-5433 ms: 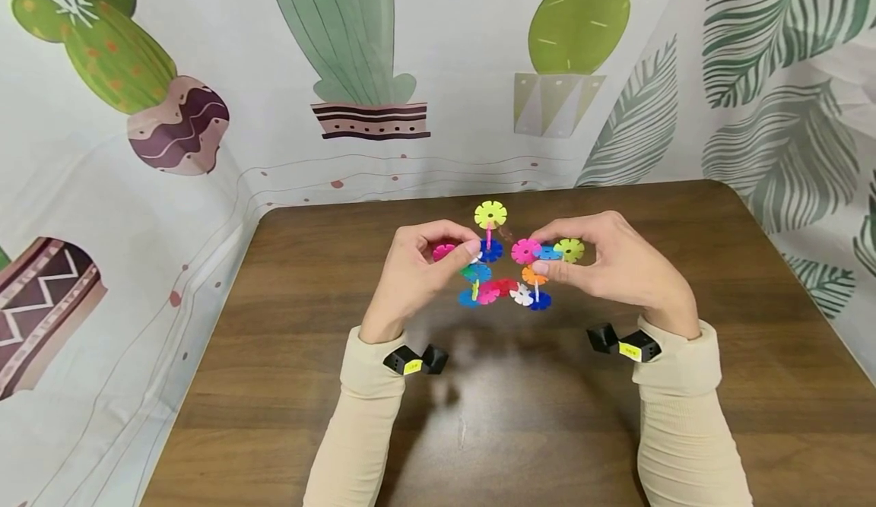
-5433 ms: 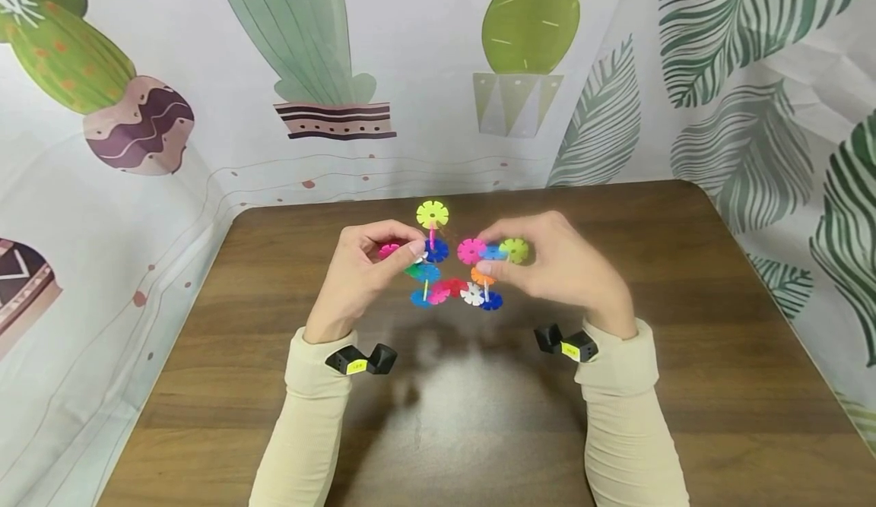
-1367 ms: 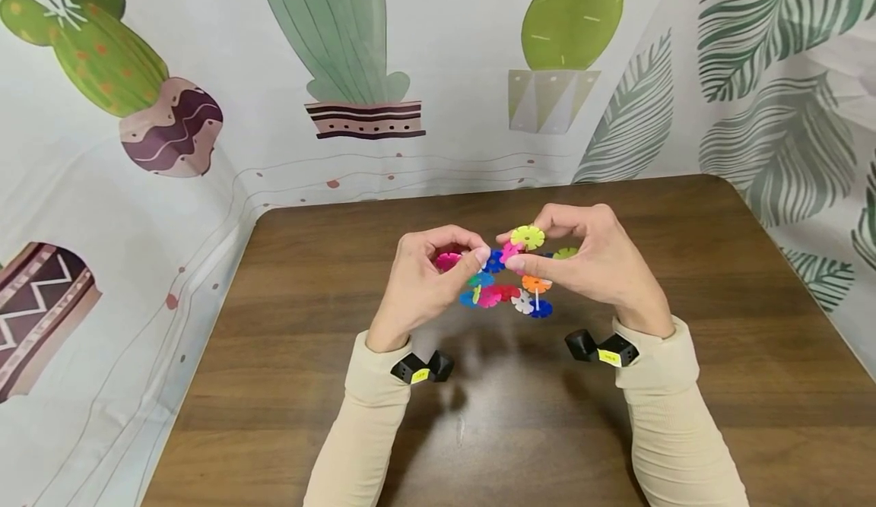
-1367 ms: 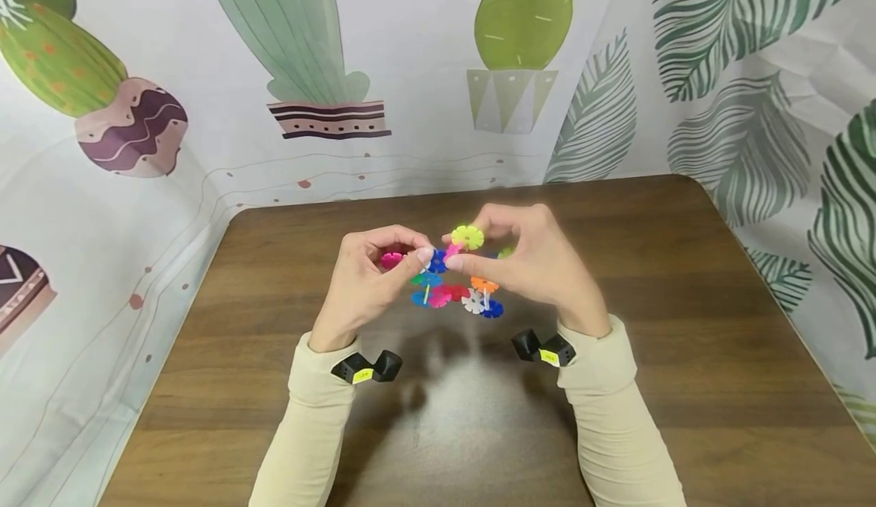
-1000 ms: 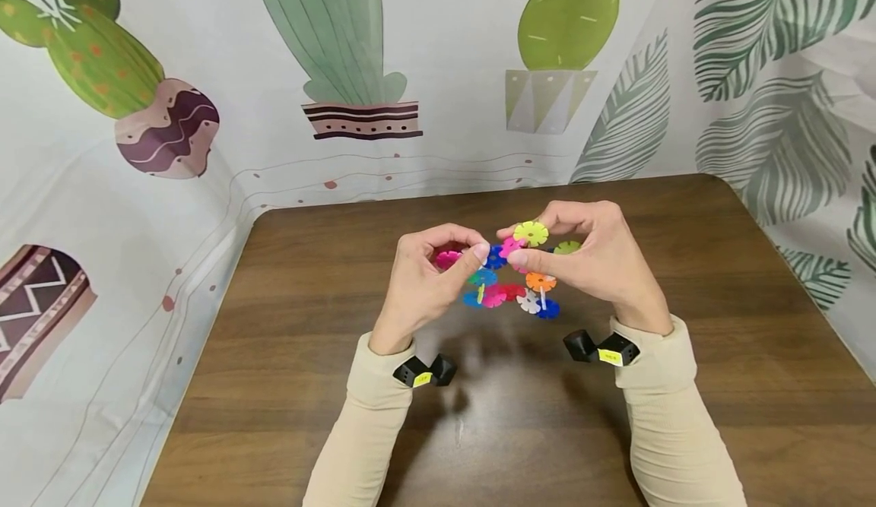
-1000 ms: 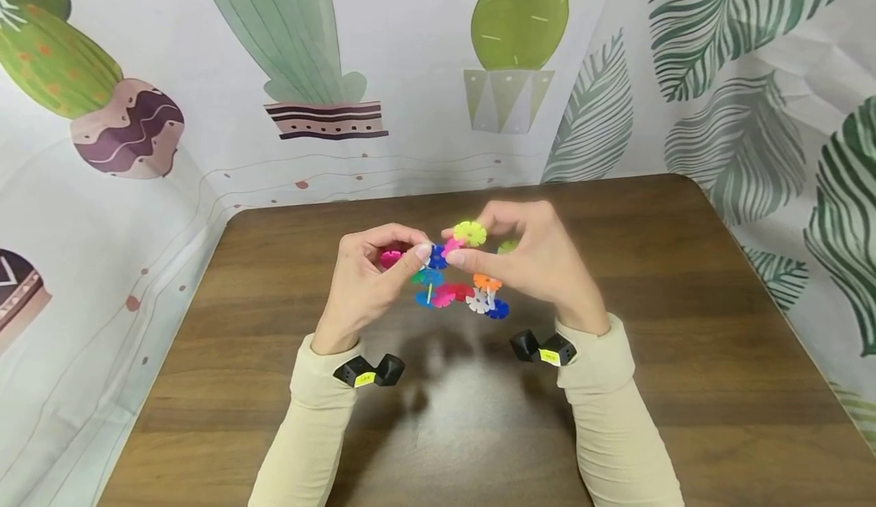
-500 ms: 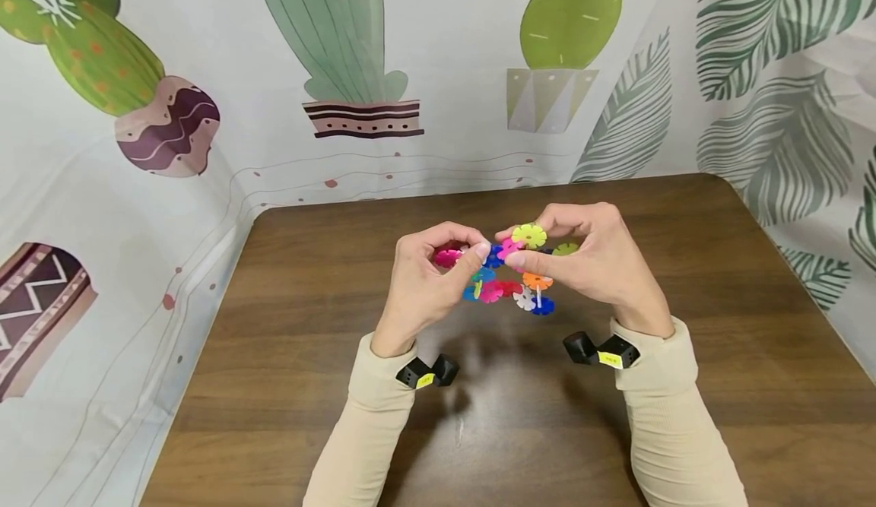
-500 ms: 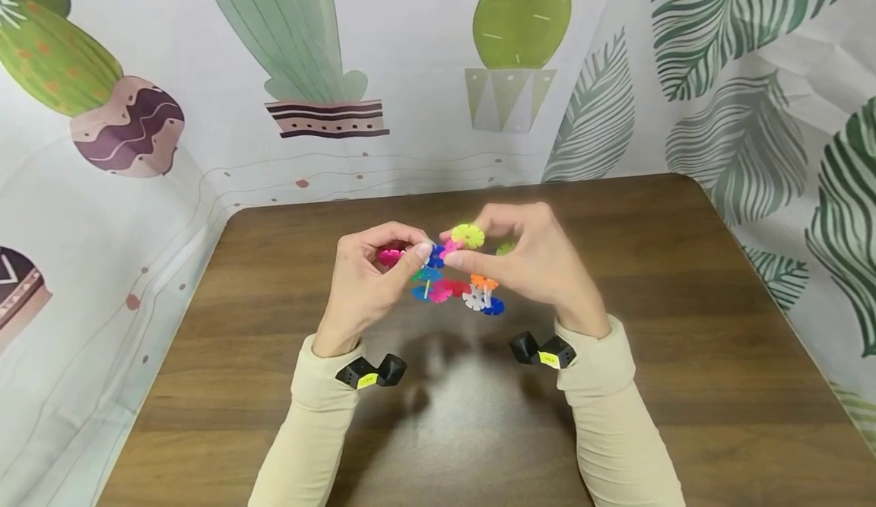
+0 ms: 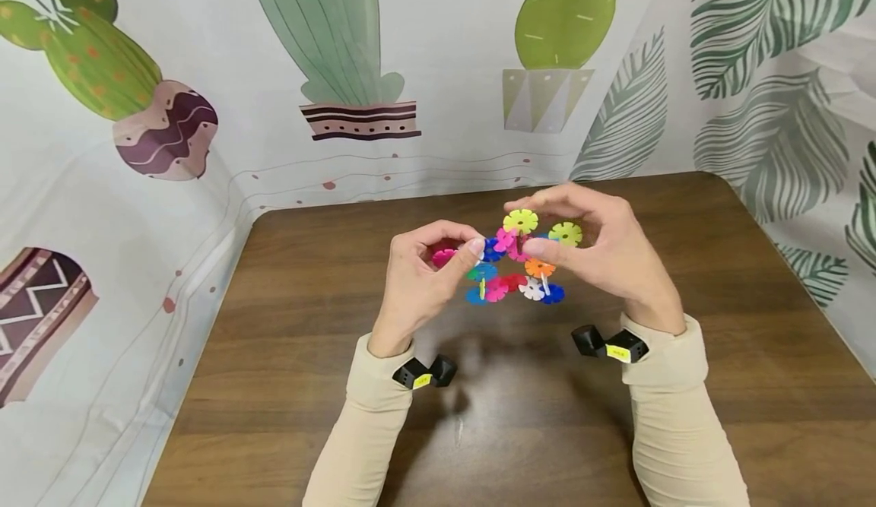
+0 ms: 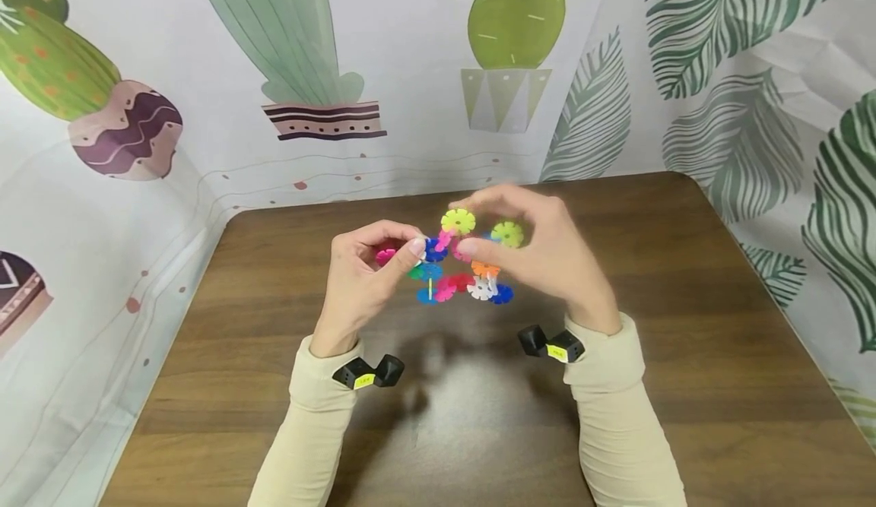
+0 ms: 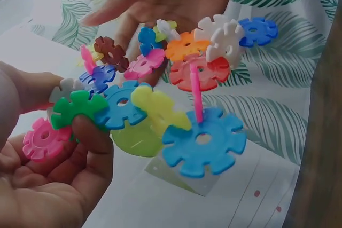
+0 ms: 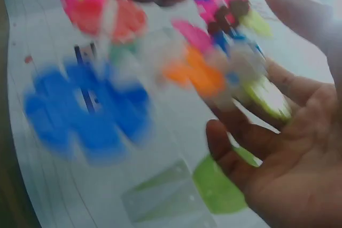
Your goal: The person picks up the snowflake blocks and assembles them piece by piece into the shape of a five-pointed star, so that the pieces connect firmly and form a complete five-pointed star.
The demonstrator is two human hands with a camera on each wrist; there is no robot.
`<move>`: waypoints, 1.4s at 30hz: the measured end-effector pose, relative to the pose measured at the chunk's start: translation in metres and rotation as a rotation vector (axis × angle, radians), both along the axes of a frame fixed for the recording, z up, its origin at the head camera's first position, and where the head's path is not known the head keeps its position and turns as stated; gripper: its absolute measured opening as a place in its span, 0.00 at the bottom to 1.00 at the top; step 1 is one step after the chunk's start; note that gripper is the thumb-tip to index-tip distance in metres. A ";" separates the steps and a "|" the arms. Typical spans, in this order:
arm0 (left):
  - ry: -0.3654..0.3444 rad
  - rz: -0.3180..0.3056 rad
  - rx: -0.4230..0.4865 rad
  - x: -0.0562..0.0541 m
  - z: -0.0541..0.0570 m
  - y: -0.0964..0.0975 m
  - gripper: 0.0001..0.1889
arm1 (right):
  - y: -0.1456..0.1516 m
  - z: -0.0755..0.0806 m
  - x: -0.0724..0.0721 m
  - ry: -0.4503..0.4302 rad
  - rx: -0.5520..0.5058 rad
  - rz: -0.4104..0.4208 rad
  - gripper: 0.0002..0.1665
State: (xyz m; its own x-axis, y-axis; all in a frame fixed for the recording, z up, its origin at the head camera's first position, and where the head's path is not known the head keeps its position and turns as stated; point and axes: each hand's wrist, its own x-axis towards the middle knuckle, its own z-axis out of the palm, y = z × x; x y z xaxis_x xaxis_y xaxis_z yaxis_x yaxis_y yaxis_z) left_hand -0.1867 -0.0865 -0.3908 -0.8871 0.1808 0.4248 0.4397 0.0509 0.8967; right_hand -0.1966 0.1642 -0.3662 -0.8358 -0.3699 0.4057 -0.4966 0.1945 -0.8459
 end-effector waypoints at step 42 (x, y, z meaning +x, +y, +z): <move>0.028 -0.082 -0.043 -0.003 0.003 -0.011 0.13 | -0.002 0.004 0.004 -0.116 -0.051 0.045 0.14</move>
